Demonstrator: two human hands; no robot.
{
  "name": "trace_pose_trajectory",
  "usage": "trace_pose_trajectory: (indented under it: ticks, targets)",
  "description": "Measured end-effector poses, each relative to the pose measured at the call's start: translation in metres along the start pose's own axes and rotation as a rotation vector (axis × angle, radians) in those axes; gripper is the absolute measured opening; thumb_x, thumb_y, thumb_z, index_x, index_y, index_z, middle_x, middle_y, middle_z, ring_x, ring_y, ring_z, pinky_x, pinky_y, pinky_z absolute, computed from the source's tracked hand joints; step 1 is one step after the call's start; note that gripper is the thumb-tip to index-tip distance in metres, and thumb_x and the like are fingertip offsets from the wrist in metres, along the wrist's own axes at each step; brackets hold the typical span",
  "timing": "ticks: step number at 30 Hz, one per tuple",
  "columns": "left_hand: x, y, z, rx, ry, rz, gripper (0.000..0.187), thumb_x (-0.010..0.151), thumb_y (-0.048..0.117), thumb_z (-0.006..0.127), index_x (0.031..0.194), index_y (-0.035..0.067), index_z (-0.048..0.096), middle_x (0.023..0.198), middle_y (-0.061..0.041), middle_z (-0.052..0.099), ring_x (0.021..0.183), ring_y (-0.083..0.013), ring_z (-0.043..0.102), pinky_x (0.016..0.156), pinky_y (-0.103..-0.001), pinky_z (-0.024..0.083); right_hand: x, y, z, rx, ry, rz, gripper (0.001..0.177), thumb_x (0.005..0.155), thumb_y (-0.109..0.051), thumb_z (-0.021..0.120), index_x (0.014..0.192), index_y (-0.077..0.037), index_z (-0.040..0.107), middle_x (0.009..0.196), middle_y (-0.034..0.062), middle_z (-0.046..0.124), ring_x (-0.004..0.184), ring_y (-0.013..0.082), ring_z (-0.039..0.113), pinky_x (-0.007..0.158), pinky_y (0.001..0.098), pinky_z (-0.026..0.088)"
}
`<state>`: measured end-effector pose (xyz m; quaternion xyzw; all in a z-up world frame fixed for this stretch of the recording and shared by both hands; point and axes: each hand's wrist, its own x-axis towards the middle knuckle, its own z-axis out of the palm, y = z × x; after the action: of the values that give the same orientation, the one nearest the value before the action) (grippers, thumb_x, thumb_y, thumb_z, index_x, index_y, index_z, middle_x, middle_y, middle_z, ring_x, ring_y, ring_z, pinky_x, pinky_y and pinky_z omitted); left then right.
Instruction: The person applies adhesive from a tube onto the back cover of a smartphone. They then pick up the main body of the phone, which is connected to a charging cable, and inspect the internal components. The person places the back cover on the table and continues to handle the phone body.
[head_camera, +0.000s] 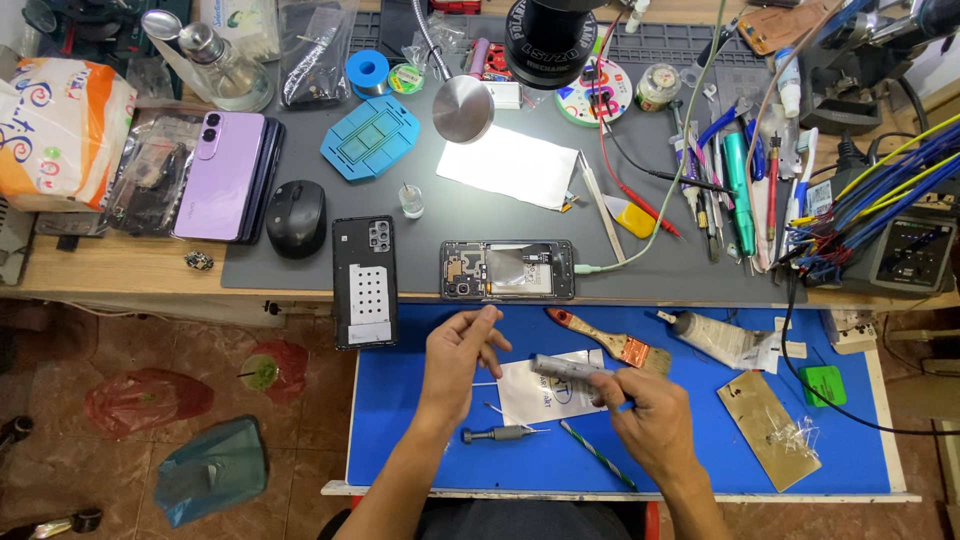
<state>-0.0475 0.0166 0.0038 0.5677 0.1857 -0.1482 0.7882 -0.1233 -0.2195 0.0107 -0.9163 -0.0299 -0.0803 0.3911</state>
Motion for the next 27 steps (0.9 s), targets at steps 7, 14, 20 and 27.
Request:
trace_pose_trajectory:
  ticks: [7,14,20,27]
  targets:
    - [0.005,0.015,0.013,-0.026,0.107,-0.075,0.046,0.093,0.038,0.072,0.093,-0.008,0.078,0.069,-0.018,0.075,0.039,-0.016,0.053,0.047,-0.022,0.035,0.008,-0.02,0.004,-0.013,-0.03,0.031,0.017,0.096,-0.021,0.07,0.108,-0.012,0.079,0.094,0.0003,0.082,0.072,0.0114,0.072,0.064,0.0272,0.056]
    - [0.009,0.006,0.009,-0.024,0.111,-0.025,0.023,0.098,0.022,0.071,0.095,-0.001,0.077,0.073,-0.015,0.077,0.042,-0.0157,0.057,0.047,-0.023,0.037,0.012,-0.02,0.006,-0.04,-0.065,0.005,0.02,0.096,-0.022,0.069,0.111,-0.012,0.079,0.098,0.0018,0.083,0.08,0.013,0.074,0.062,0.0275,0.056]
    - [0.011,0.009,0.014,-0.028,0.11,-0.023,0.037,0.098,0.033,0.07,0.09,-0.003,0.076,0.068,-0.016,0.075,0.04,-0.016,0.055,0.045,-0.023,0.035,0.019,-0.028,0.008,-0.04,-0.104,-0.037,0.021,0.097,-0.022,0.069,0.112,-0.012,0.077,0.102,0.0023,0.083,0.09,0.0172,0.078,0.07,0.0307,0.06]
    - [0.015,-0.002,0.013,0.014,0.114,0.035,0.021,0.098,0.021,0.07,0.091,0.002,0.074,0.072,-0.014,0.077,0.04,-0.0158,0.057,0.045,-0.023,0.033,0.021,-0.032,0.007,-0.029,-0.117,-0.097,0.018,0.097,-0.02,0.068,0.112,-0.013,0.076,0.098,0.0012,0.081,0.085,0.0162,0.076,0.068,0.0306,0.058]
